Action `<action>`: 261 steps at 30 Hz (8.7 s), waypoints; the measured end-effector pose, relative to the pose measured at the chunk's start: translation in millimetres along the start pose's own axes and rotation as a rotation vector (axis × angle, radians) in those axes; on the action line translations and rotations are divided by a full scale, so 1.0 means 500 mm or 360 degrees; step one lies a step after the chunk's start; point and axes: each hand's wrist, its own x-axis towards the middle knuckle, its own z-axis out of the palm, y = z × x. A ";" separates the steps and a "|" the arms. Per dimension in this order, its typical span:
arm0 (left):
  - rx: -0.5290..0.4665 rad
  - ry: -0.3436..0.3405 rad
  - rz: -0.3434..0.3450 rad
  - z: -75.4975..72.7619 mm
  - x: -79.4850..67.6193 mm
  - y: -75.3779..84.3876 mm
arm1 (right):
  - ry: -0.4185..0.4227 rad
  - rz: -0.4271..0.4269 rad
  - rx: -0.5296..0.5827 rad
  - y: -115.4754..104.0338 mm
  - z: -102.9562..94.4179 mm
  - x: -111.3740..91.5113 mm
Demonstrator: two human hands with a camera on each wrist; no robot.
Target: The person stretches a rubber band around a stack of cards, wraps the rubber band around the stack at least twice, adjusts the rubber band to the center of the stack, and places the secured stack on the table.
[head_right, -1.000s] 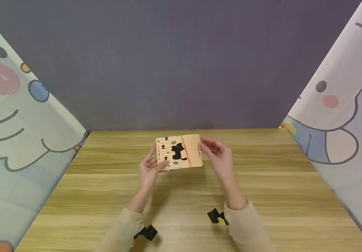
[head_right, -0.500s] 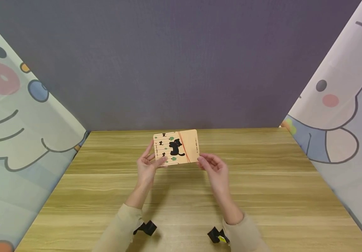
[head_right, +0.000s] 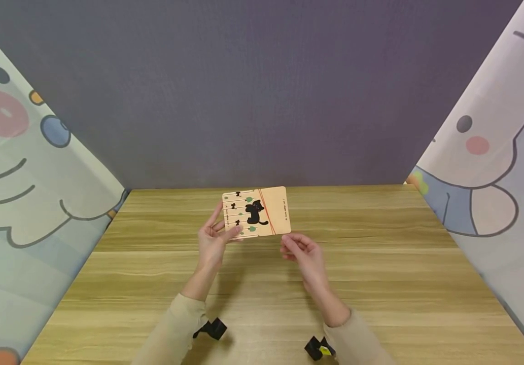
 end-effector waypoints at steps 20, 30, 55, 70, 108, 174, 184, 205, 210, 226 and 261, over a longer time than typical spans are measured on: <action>0.0041 -0.0014 0.0003 0.013 -0.009 -0.007 | -0.0092 0.0127 -0.0018 -0.124 0.126 -0.032; 0.0030 -0.0009 0.0001 0.008 -0.012 -0.011 | -0.0023 0.0342 -0.0167 -0.140 0.149 -0.033; 0.0057 -0.0047 0.0047 0.014 -0.019 -0.015 | 0.0103 0.0380 -0.0059 -0.158 0.190 -0.046; 0.0072 0.0006 -0.0006 0.014 -0.016 -0.010 | 0.0030 0.0247 -0.0081 -0.064 0.103 -0.018; 0.0144 -0.0045 0.0033 0.020 -0.026 -0.017 | -0.0063 0.0588 0.0098 -0.157 0.196 -0.054; 0.0087 -0.0114 -0.0003 0.001 -0.030 -0.022 | -0.0271 -0.0500 -0.1167 -0.324 0.206 0.033; 0.0056 -0.0142 -0.0012 0.004 -0.033 -0.023 | -0.0284 -0.0739 -0.1364 -0.342 0.215 0.053; 0.0070 -0.0137 -0.0012 0.012 -0.037 -0.026 | -0.0558 -0.0424 -0.1373 -0.276 0.135 0.124; 0.0062 -0.0154 -0.0022 0.018 -0.040 -0.027 | -0.0622 -0.0390 -0.1207 -0.267 0.138 0.128; 0.0091 -0.0174 -0.0033 0.020 -0.043 -0.029 | -0.0613 -0.0395 -0.1235 -0.271 0.142 0.123; 0.0136 -0.0050 -0.0058 -0.003 -0.029 -0.028 | 0.0159 -0.0483 -0.0831 -0.258 0.110 -0.003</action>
